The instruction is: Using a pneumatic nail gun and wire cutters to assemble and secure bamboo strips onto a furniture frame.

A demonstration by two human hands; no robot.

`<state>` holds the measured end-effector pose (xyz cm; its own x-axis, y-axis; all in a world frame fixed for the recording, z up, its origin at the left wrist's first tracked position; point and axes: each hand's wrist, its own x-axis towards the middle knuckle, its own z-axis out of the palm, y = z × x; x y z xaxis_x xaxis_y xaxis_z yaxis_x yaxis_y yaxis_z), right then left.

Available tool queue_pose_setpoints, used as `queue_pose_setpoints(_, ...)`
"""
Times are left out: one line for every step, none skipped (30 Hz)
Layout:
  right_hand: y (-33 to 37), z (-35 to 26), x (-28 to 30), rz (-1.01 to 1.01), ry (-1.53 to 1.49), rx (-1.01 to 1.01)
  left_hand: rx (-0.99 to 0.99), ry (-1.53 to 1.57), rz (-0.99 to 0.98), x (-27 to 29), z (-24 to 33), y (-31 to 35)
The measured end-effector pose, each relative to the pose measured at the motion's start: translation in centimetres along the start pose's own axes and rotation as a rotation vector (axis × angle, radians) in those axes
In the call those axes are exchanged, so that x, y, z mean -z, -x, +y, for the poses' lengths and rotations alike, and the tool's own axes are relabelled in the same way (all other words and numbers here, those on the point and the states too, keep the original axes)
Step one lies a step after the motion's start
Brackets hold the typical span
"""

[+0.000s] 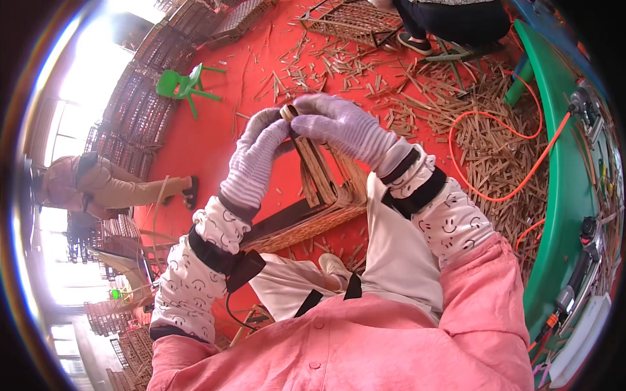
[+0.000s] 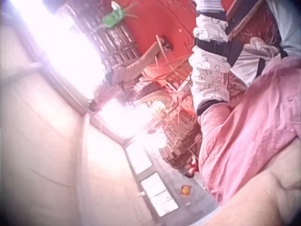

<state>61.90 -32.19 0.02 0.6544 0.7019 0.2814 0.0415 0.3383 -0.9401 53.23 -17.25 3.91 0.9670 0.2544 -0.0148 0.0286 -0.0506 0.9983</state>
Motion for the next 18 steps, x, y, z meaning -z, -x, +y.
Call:
queue_pose_setpoints(-0.2, 0.1, 0.4, -0.055, -0.06, -0.1, -0.005, 0.019, -0.007, -0.2, -0.1, -0.1)
queue_pose_setpoints(-0.5, 0.3, 0.5, -0.062, -0.073, -0.108, -0.008, 0.036, -0.001, 0.1, -0.4, -0.2)
queue_pose_setpoints(-0.4, 0.4, 0.6, -0.079, -0.075, -0.11, 0.007, 0.06, 0.016, -0.1, -0.6, -0.2)
queue_pose_setpoints(-0.4, 0.3, 0.6, -0.096, -0.075, -0.112, 0.016, 0.058, 0.026, -0.2, -0.7, -0.1)
queue_pose_setpoints(0.0, -0.1, 0.5, -0.081, 0.011, -0.086, 0.017, 0.094, 0.025, -0.5, -0.8, 0.3)
queue_pose_setpoints(0.3, -0.3, 0.5, -0.082, 0.003, -0.091, 0.017, 0.131, 0.023, -0.8, -0.8, 0.7)
queue_pose_setpoints(0.7, -0.5, 0.4, -0.089, -0.039, -0.112, 0.039, 0.177, 0.036, -1.1, -0.8, 1.2)
queue_pose_setpoints(1.0, -1.0, 0.3, -0.098, -0.083, -0.131, 0.046, 0.173, 0.047, -1.3, -0.7, 1.7)
queue_pose_setpoints(1.2, -2.1, 0.1, -0.092, -0.029, -0.17, 0.059, 0.199, 0.038, -1.6, -0.3, 2.2)
queue_pose_setpoints(1.6, -2.4, 0.1, -0.094, -0.037, -0.177, 0.072, 0.227, 0.03, -1.9, -0.1, 2.7)
queue_pose_setpoints(1.7, -2.5, 0.0, -0.085, 0.063, -0.175, 0.065, 0.251, 0.036, -2.0, -0.3, 3.0)
queue_pose_setpoints(2.0, -2.7, -0.2, -0.077, 0.163, -0.174, 0.059, 0.275, 0.044, -2.2, -0.5, 3.5)
queue_pose_setpoints(2.6, -3.1, -0.6, -0.035, 0.298, -0.118, 0.079, 0.31, 0.054, -2.4, -0.6, 4.1)
queue_pose_setpoints(2.8, -3.4, -0.6, -0.037, 0.295, -0.124, 0.099, 0.31, 0.057, -2.6, -0.6, 4.5)
queue_pose_setpoints(3.1, -3.5, -0.6, -0.039, 0.281, -0.163, 0.111, 0.334, 0.056, -2.6, -0.6, 4.7)
queue_pose_setpoints(3.4, -3.6, -0.6, -0.041, 0.266, -0.206, 0.126, 0.359, 0.057, -2.7, -0.8, 4.9)
queue_pose_setpoints(3.9, -3.7, -0.5, -0.049, 0.198, -0.288, 0.134, 0.36, 0.063, -2.7, -0.8, 5.3)
queue_pose_setpoints(4.6, -2.9, -0.3, -0.053, 0.191, -0.299, 0.181, 0.388, 0.024, -2.7, -0.9, 5.9)
